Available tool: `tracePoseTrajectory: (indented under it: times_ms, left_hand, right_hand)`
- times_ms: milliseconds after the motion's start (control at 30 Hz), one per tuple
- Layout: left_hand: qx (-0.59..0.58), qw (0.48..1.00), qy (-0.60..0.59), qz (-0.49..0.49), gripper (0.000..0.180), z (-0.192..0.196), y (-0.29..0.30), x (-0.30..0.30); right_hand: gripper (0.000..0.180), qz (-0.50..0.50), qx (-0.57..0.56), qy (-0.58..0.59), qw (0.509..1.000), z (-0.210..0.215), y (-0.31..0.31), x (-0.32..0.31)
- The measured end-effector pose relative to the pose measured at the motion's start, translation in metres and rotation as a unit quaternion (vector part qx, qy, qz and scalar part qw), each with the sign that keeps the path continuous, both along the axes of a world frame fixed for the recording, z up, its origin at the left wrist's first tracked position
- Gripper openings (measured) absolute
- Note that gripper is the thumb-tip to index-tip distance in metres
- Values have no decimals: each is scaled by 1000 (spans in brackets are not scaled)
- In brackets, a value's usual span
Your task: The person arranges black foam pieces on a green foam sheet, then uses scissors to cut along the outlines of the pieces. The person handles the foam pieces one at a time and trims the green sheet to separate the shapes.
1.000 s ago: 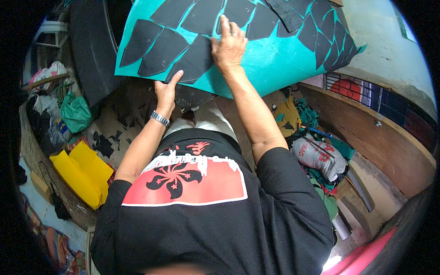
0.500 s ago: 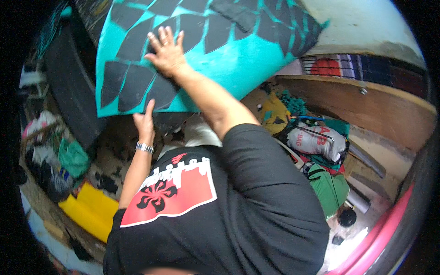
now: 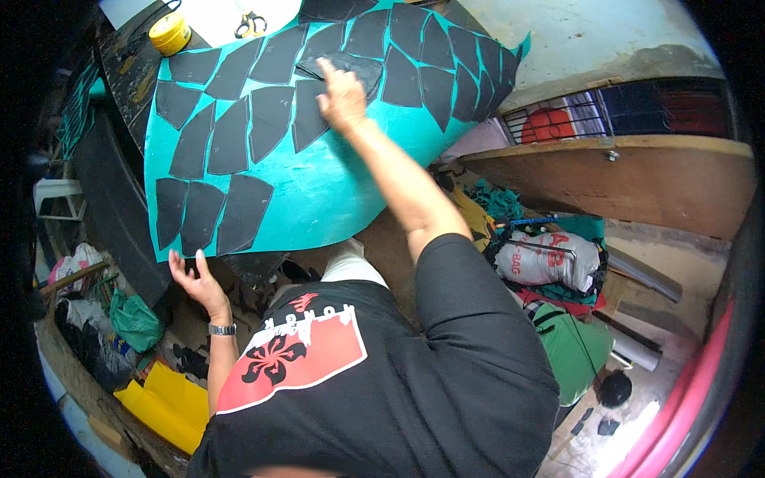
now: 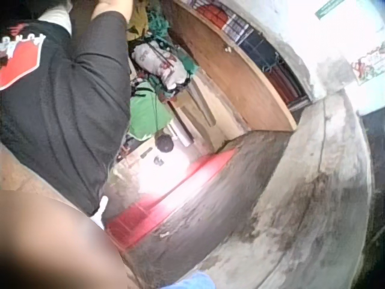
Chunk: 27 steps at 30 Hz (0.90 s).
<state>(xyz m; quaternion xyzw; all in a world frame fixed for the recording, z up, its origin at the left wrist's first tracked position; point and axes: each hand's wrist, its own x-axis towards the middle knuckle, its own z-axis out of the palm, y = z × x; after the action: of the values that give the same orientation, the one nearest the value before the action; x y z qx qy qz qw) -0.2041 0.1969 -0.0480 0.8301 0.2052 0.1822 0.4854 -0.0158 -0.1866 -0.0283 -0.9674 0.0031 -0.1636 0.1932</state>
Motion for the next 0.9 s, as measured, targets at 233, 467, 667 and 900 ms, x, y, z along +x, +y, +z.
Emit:
tracePoseTrajectory:
  times_ms: [233,467,667,900]
  left_hand:
    - [-54,904,-45,-422,19,40,-180,97]
    - [185,823,-96,-528,41,-5,-316,193]
    - [346,802,-37,-486,62,-39,-326,210]
    - [319,821,-10,-474,63,-37,-330,211]
  right_hand:
    - [72,103,2,81,991,-15,-79,21]
    - [63,72,203,44,975,-17,-99,31]
    - [53,-8,253,-143,957,-1,-134,59]
    - [51,-3,170,-291,942,109,-212,67]
